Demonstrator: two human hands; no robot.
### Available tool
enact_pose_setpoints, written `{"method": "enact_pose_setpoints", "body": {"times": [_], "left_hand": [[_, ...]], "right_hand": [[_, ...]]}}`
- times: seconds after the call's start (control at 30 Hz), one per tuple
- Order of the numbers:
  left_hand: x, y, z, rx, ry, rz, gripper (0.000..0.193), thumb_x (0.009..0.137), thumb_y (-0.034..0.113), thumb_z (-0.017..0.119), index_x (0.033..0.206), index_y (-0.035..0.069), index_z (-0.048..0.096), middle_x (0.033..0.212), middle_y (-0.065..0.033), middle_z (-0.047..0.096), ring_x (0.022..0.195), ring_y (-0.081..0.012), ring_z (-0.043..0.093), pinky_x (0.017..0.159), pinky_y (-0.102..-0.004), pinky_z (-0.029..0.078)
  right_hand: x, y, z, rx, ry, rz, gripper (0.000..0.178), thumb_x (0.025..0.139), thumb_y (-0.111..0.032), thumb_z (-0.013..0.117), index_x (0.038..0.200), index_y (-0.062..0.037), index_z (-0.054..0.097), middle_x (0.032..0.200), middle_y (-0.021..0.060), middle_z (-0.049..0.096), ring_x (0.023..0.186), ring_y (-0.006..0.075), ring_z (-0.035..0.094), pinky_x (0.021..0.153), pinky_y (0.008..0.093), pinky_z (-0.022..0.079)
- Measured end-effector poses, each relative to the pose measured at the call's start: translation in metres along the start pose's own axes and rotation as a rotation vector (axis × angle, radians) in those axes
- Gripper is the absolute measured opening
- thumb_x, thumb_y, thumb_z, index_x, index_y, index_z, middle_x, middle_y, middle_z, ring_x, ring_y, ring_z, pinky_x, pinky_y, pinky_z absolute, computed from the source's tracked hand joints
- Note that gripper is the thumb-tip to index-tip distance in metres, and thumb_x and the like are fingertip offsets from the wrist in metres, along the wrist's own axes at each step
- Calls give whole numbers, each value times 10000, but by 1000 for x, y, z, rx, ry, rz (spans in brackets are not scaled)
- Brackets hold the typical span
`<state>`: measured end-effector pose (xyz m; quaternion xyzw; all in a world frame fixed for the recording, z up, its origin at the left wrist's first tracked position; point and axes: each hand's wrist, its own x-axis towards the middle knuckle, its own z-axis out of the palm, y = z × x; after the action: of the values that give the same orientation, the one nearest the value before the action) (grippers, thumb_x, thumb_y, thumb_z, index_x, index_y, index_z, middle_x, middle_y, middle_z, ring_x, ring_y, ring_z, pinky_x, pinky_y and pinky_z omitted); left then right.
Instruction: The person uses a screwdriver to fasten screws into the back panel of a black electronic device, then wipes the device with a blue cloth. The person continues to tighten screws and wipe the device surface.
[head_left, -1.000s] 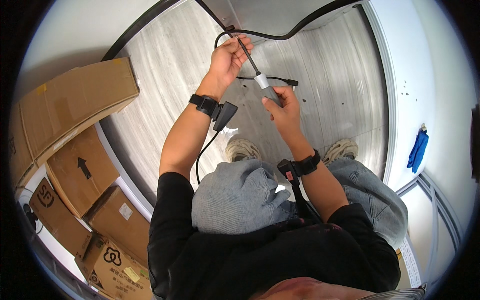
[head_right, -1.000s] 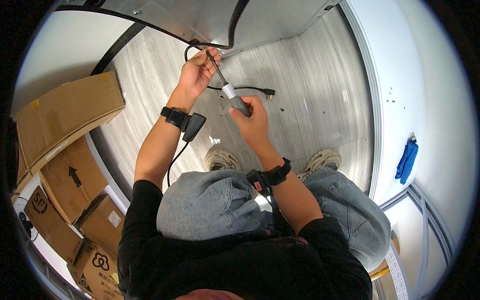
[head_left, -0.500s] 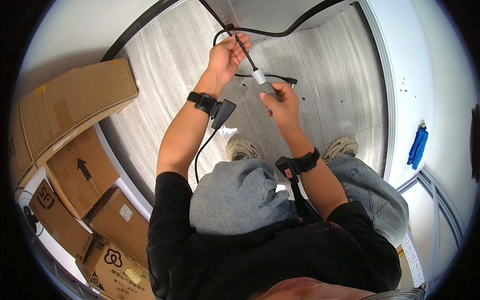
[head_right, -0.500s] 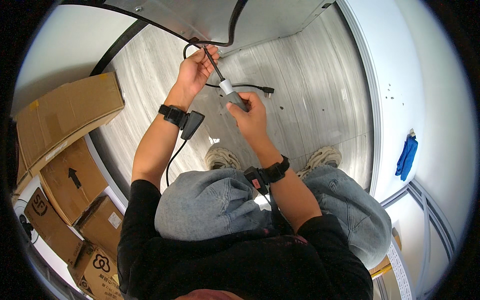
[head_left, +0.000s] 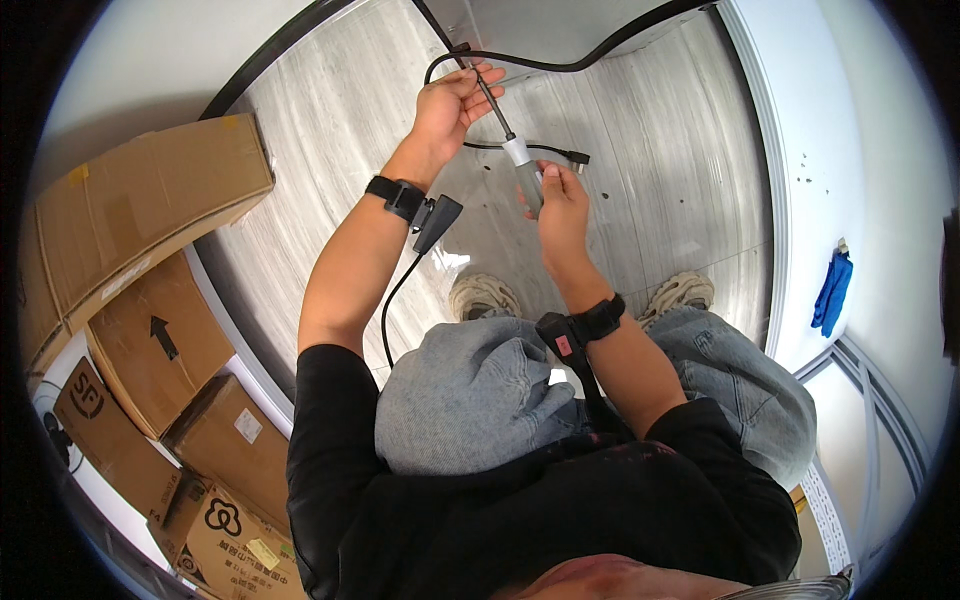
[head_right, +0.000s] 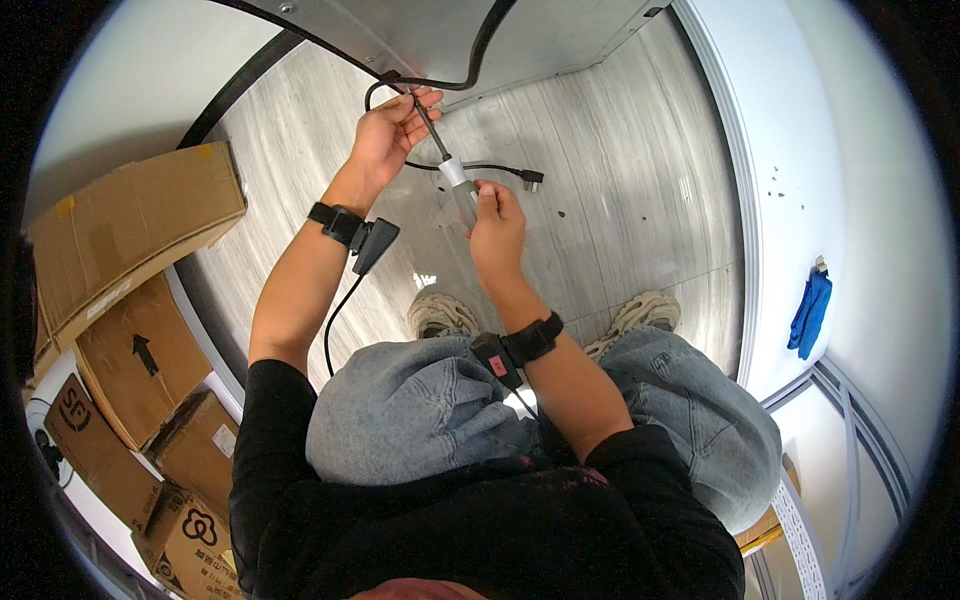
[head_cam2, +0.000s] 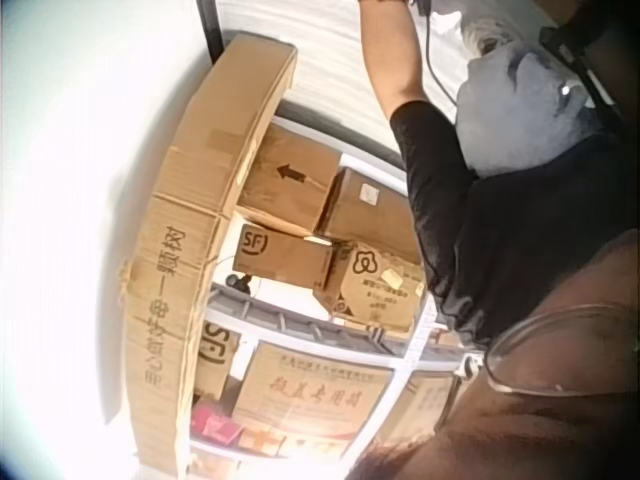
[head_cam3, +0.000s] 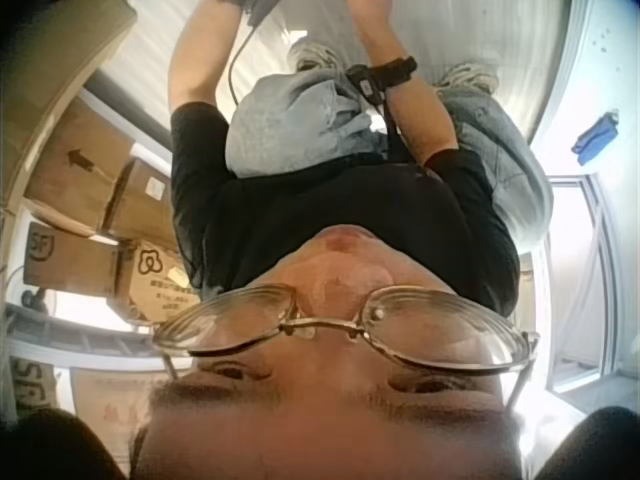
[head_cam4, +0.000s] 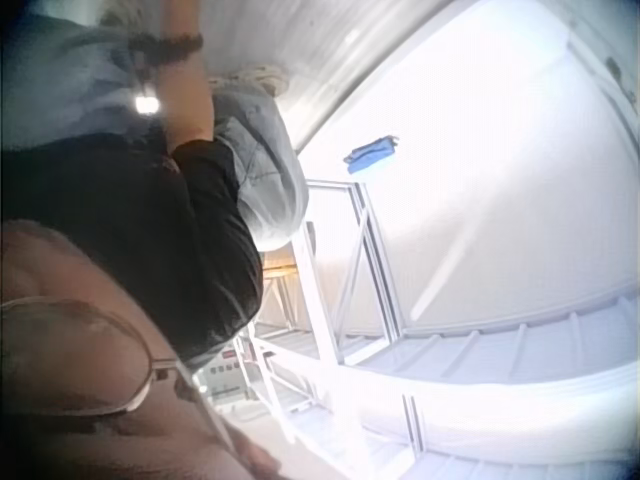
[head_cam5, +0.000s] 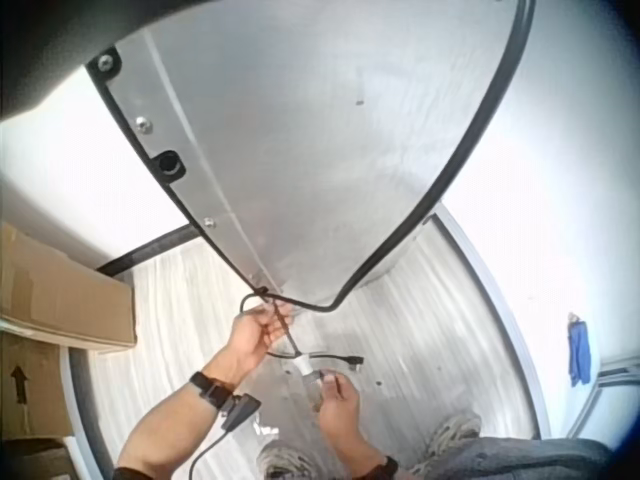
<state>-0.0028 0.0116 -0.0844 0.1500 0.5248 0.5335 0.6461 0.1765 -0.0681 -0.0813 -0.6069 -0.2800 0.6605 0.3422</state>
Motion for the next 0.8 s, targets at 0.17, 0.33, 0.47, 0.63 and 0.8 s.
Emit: {"method": "enact_pose_setpoints", "body": {"times": [0.17,0.33,0.47,0.63,0.8], "left_hand": [[0,0,-1,0,-15,11,289,980,113,388,1196,-28,517,1149,-140,634,929,-185,636,800,-279,509],[0,0,-5,-5,-20,17,292,979,113,383,1199,-24,519,1150,-134,638,914,-176,635,782,-271,506],[-3,1,-2,21,-2,9,300,985,128,367,1203,0,528,1176,-116,630,927,-157,614,790,-270,487],[-5,1,-2,-6,-6,22,310,963,83,375,1224,-20,506,1156,-125,639,924,-174,620,802,-285,479],[-5,1,-1,3,-6,11,303,982,123,364,1217,10,518,1179,-100,631,918,-151,602,807,-274,474]], "right_hand": [[-3,-10,4,83,-70,161,223,897,-167,611,1058,-29,542,876,56,608,679,111,549,534,258,417],[-5,8,9,85,-38,18,264,845,-137,674,1045,-26,542,798,42,596,683,114,526,538,264,412],[4,17,3,63,-78,34,205,880,-178,631,985,-19,553,740,9,562,655,105,515,525,260,396],[-5,-5,6,147,-212,227,273,921,-279,576,974,-12,552,730,2,540,638,96,486,553,252,374],[-3,0,10,67,-82,102,325,897,-332,604,959,-17,553,790,35,573,619,100,473,571,255,380]]}}
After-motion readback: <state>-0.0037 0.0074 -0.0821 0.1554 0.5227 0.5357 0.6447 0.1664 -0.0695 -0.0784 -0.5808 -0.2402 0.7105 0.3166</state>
